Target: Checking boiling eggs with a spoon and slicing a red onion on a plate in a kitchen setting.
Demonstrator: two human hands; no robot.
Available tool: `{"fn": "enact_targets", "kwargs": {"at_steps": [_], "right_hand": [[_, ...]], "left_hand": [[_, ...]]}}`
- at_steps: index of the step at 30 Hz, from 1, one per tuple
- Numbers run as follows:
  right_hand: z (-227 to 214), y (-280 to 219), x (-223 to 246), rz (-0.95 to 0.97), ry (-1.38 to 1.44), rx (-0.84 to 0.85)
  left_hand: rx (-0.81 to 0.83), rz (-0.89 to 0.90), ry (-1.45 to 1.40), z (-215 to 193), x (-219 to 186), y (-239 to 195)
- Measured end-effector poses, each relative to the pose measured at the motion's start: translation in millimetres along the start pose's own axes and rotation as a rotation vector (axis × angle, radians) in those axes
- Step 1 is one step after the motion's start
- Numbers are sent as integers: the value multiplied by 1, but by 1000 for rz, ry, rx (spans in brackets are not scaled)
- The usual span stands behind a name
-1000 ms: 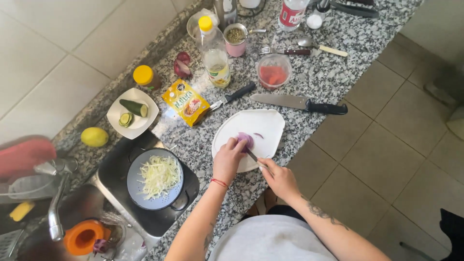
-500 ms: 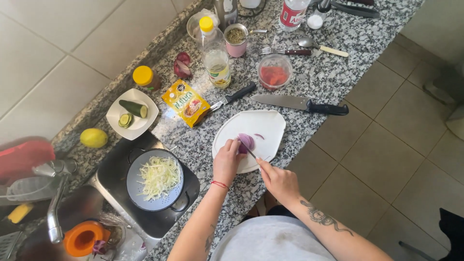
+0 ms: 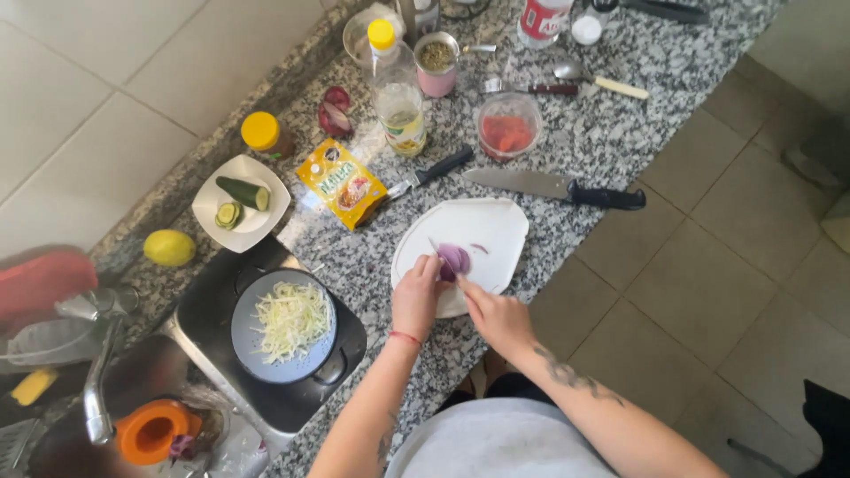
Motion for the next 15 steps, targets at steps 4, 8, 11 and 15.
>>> {"fn": "enact_targets", "kwargs": {"at_steps": [4,8,11,15], "right_hand": [[24,-16,-22,-45,-107,-61],[35,-19,-25,-109,-100,-132],[38,-34,-41,-114,-139,-139],[24,-33,-34,25,-43,-14]], "left_hand": [[-10,-18,19,10,4,-1],[-6,-25,31,12,4,-4],[-6,-32,41,10,1,0],[35,26,69,-9,-12,1]]}}
Point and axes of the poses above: each hand's wrist, its own y-axis towards the middle knuckle, its own z-axis out of the palm, x = y × z, the point moved 2 cm from there along y, towards the middle knuckle, and after that the axes turned 10 degrees about z, right-handed, at the moved point
